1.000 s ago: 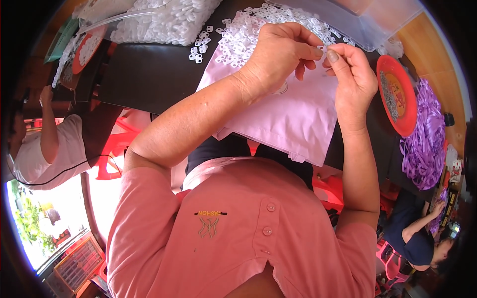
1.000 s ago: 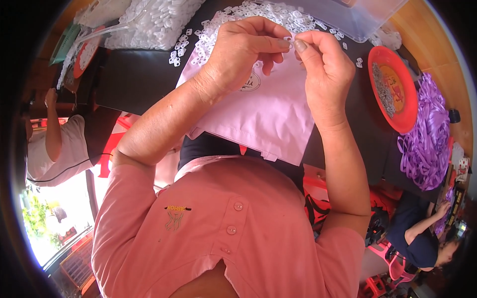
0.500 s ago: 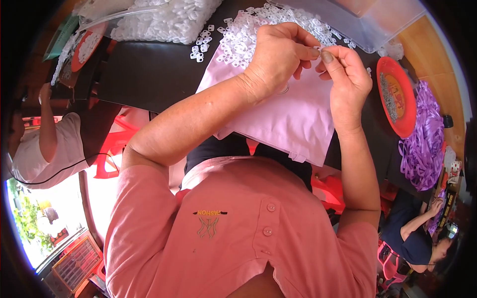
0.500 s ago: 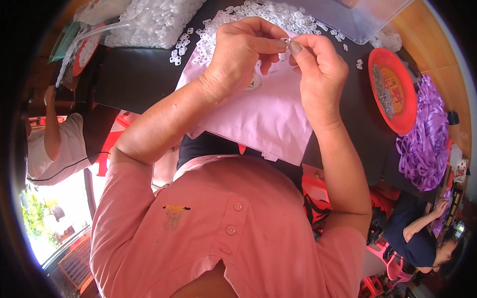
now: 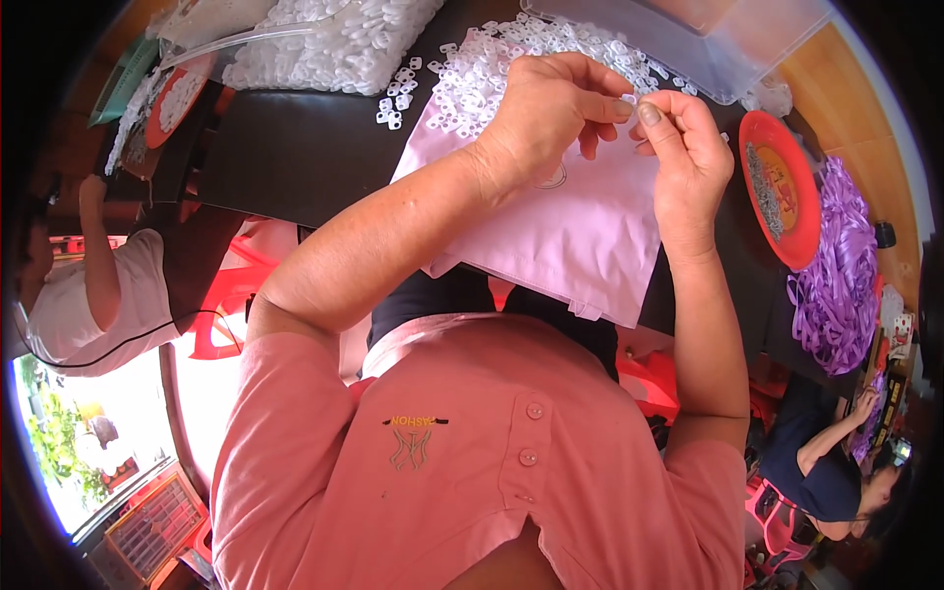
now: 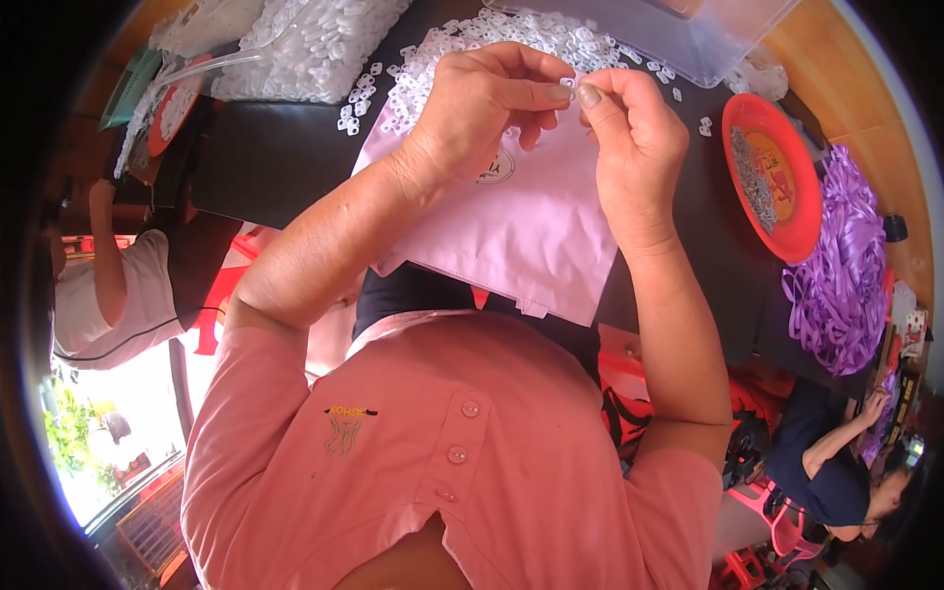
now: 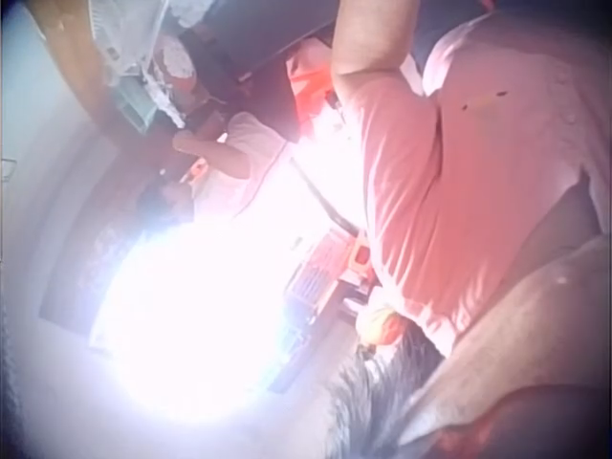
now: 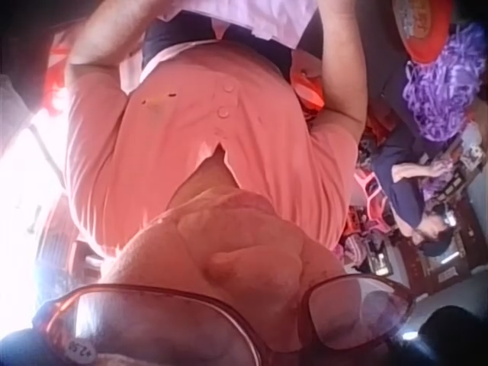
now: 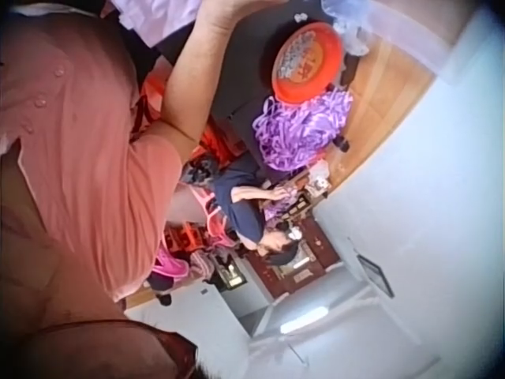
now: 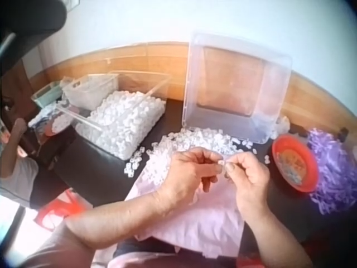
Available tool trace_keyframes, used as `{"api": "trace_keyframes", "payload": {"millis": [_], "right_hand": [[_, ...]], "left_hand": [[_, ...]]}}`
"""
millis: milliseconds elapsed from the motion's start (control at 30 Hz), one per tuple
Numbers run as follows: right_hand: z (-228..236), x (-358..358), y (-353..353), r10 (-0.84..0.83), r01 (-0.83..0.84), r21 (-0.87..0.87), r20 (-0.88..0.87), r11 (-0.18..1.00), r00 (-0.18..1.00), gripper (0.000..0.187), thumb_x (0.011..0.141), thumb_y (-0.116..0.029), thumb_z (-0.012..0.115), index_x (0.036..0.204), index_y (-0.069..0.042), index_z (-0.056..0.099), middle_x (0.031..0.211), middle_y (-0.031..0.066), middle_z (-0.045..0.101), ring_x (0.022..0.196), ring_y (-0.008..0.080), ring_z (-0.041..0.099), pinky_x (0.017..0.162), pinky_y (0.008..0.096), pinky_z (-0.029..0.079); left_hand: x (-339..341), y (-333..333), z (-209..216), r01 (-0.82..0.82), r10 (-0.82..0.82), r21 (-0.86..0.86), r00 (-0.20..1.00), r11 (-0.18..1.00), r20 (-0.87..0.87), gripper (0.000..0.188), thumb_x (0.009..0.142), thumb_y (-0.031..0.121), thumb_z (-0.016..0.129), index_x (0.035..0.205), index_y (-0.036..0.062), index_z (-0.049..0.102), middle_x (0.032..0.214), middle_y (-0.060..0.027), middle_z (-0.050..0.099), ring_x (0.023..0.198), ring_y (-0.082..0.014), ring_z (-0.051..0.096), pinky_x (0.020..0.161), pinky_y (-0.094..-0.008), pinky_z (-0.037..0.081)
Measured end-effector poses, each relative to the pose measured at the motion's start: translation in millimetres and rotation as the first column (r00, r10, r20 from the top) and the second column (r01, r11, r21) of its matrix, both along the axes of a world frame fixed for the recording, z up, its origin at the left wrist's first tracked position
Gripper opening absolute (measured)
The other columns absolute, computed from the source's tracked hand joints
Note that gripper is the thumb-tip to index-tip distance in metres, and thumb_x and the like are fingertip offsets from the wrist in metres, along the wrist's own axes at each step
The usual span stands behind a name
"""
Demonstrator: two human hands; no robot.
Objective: Sorting and inspecting small white plastic components from a pile on a workbench.
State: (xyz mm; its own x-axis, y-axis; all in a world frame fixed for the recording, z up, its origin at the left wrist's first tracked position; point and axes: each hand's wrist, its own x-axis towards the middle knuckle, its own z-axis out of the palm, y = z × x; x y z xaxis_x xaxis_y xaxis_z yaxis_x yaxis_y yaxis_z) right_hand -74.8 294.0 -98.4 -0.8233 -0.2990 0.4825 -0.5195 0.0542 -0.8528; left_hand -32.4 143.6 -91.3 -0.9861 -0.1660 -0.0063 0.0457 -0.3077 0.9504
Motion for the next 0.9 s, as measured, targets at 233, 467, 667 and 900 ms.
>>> {"api": "trace_keyframes", "payload": {"millis": [233, 467, 667, 900], "right_hand": [[-3, -3, 2, -0.015, 0.017, 0.042, -0.062, 0.999, 0.998, 0.005, 0.089, -0.004, 0.065, 0.089, 0.001, 0.062, 0.07, 0.0007, 0.059, 0.063, 0.0072, 0.051, 0.057, 0.0223, 0.043], [-1, -3, 3, -0.024, 0.025, 0.079, -0.009, 0.997, 1.0, 0.005, 0.089, -0.004, 0.064, 0.088, 0.0, 0.062, 0.07, 0.0003, 0.059, 0.063, 0.0068, 0.052, 0.057, 0.0222, 0.043], [0, 5, -4, 0.061, -0.054, -0.042, 0.186, 0.998, 0.981, 0.005, 0.09, -0.004, 0.062, 0.087, 0.0, 0.062, 0.072, -0.0002, 0.059, 0.063, 0.0064, 0.053, 0.056, 0.022, 0.043], [-1, 5, -4, 0.034, -0.025, -0.067, 0.144, 0.997, 0.989, 0.005, 0.09, -0.005, 0.062, 0.09, 0.0, 0.064, 0.071, -0.0017, 0.057, 0.065, 0.0059, 0.051, 0.057, 0.021, 0.042]], "left_hand": [[0, -3, 1, 0.074, -0.072, -0.03, 0.995, 0.997, 0.071, 0.012, 0.084, 0.006, 0.069, 0.089, -0.0041, 0.066, 0.075, -0.0092, 0.066, 0.059, -0.0132, 0.06, 0.048, -0.0261, 0.046], [-1, 2, -2, 0.042, -0.032, -0.197, 0.998, 0.979, 0.056, 0.013, 0.086, 0.008, 0.067, 0.089, -0.0038, 0.064, 0.072, -0.0068, 0.064, 0.056, -0.0104, 0.058, 0.044, -0.0234, 0.044], [0, 8, -10, -0.074, 0.055, -0.287, 0.996, 0.955, -0.074, 0.011, 0.087, 0.008, 0.065, 0.087, -0.0024, 0.062, 0.069, -0.005, 0.062, 0.055, -0.0081, 0.057, 0.04, -0.0223, 0.041], [-3, 4, -8, -0.001, 0.005, -0.117, 0.999, 0.993, 0.035, 0.013, 0.087, 0.009, 0.065, 0.088, -0.0028, 0.062, 0.07, -0.0063, 0.061, 0.055, -0.0114, 0.057, 0.043, -0.0249, 0.042]]}}
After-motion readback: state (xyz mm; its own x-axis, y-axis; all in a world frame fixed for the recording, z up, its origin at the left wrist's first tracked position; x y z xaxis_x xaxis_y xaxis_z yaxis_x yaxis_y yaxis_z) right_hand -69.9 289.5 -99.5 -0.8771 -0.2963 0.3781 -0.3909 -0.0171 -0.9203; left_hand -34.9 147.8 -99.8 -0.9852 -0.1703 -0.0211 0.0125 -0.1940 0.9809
